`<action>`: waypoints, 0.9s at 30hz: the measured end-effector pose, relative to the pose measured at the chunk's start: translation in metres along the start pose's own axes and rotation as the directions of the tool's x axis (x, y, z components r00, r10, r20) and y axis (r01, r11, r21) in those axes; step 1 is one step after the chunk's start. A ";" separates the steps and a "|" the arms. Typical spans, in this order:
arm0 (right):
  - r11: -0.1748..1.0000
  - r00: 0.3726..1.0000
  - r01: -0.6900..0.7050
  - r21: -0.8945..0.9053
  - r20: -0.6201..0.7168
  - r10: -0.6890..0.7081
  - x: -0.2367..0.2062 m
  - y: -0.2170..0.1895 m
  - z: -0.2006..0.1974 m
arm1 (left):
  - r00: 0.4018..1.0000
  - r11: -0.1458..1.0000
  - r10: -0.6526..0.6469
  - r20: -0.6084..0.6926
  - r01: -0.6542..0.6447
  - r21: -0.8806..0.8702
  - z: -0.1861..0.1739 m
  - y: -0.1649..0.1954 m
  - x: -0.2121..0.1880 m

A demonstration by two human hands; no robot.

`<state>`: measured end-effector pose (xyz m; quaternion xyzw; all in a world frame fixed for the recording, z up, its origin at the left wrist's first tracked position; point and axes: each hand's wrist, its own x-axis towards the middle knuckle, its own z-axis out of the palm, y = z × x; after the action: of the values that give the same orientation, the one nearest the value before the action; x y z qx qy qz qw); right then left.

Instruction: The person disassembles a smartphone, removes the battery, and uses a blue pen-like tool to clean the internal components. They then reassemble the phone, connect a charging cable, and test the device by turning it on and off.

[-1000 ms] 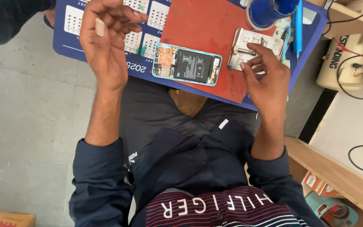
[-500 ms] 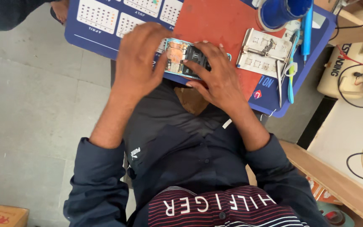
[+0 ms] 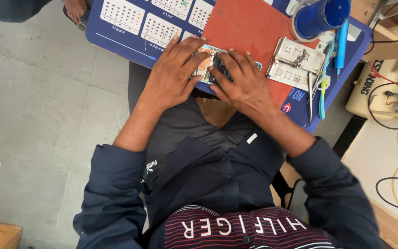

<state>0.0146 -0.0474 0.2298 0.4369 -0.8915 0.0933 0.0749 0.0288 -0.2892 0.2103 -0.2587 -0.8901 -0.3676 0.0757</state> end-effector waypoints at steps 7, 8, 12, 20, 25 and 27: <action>0.992 0.992 0.118 0.034 -0.048 -0.116 0.010 0.012 -0.008 | 1.000 0.999 -0.009 0.026 0.010 -0.039 0.001 -0.004 -0.003; 0.991 0.991 0.124 0.043 -0.052 -0.122 0.011 0.012 -0.008 | 1.000 0.999 -0.011 0.026 0.012 -0.046 0.000 -0.005 -0.004; 0.970 0.970 0.233 -0.075 -0.059 -0.238 0.015 0.011 -0.007 | 0.999 0.995 -0.026 0.023 0.028 -0.100 -0.001 -0.004 -0.003; 0.954 0.976 0.216 0.205 -0.030 -0.215 0.023 0.019 -0.003 | 0.999 0.992 -0.028 0.018 0.030 -0.125 -0.003 -0.005 -0.004; 0.950 0.987 0.156 0.270 -0.008 -0.160 0.022 0.016 -0.004 | 0.998 0.990 -0.053 0.018 0.055 -0.131 -0.004 -0.004 -0.002; 0.958 0.990 0.118 0.261 0.038 -0.132 0.019 0.016 -0.007 | 0.999 0.987 -0.050 0.009 0.051 -0.151 -0.005 -0.004 -0.001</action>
<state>-0.0094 -0.0511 0.2387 0.5009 -0.8441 0.1915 -0.0015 0.0270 -0.2949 0.2110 -0.2420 -0.8662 -0.4350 0.0441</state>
